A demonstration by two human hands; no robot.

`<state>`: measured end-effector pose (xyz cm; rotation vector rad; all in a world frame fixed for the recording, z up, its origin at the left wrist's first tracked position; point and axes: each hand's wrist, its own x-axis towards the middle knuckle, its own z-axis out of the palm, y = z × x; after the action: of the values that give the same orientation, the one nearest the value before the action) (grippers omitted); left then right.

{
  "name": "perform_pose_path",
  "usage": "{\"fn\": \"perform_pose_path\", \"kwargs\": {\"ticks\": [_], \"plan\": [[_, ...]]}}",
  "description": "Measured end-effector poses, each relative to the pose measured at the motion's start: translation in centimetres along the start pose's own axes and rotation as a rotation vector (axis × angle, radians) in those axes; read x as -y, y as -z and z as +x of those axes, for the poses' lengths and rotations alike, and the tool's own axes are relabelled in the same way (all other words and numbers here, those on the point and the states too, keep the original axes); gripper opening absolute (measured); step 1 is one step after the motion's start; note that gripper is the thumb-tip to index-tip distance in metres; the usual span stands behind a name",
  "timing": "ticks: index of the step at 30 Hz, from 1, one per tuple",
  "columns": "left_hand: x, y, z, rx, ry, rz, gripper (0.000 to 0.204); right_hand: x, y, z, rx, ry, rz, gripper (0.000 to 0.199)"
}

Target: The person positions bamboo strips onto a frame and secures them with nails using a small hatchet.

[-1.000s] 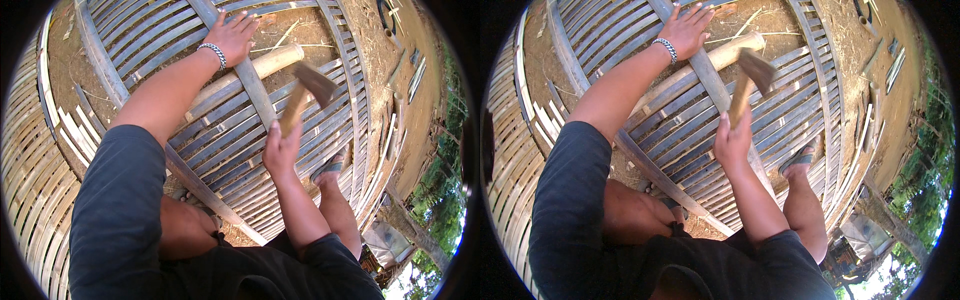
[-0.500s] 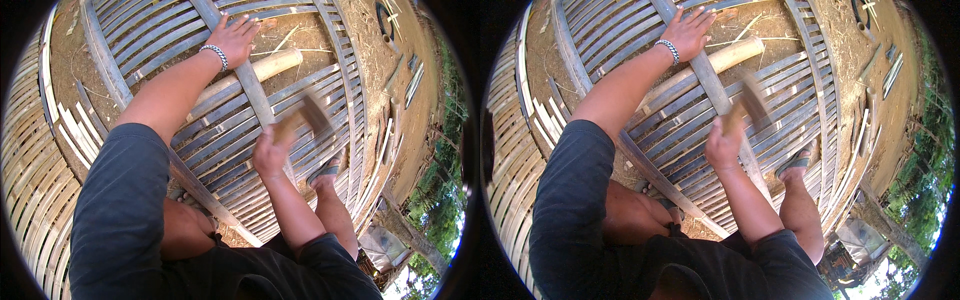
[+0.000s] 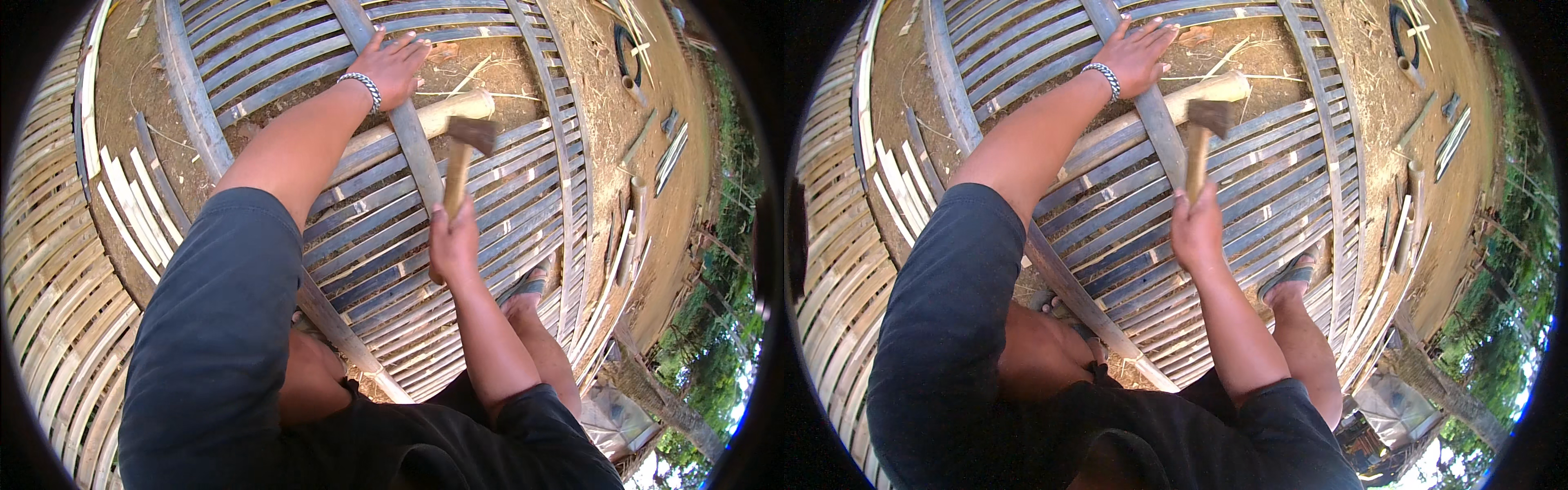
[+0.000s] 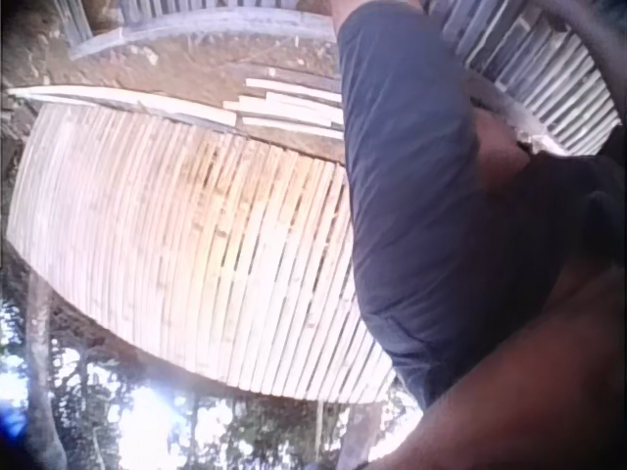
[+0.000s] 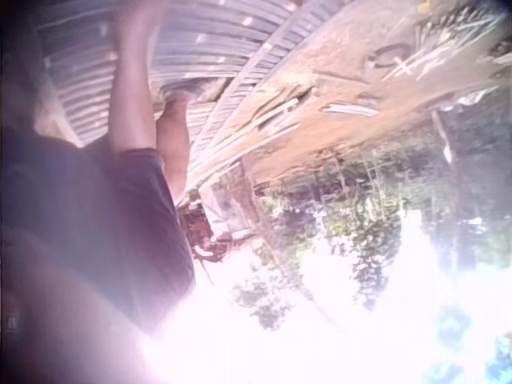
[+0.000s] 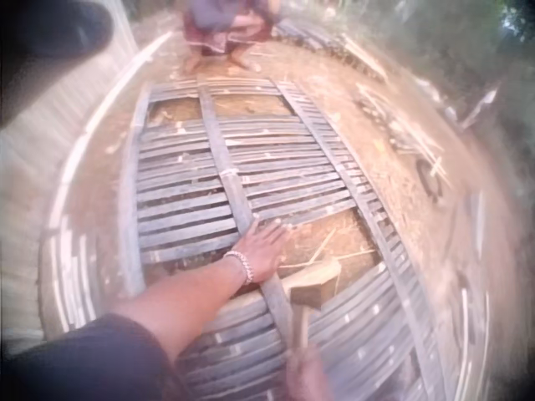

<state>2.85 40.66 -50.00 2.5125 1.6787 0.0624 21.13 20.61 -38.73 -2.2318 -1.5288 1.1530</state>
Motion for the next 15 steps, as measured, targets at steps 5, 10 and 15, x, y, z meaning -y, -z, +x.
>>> {"fn": "perform_pose_path", "kwargs": {"ticks": [5,10,15], "plan": [[1.6,2.9,-2.6,-0.09,0.146,-0.367,0.061,-5.7,2.6,3.7,-0.159,0.014,0.034,0.044],[2.3,9.6,-20.7,-0.178,0.342,-0.823,0.04,-7.4,3.1,6.2,-0.059,0.093,0.147,0.044],[-2.5,8.3,-36.3,0.245,1.119,-1.357,0.042,-7.8,2.3,6.3,0.089,0.128,0.224,0.037]]}}
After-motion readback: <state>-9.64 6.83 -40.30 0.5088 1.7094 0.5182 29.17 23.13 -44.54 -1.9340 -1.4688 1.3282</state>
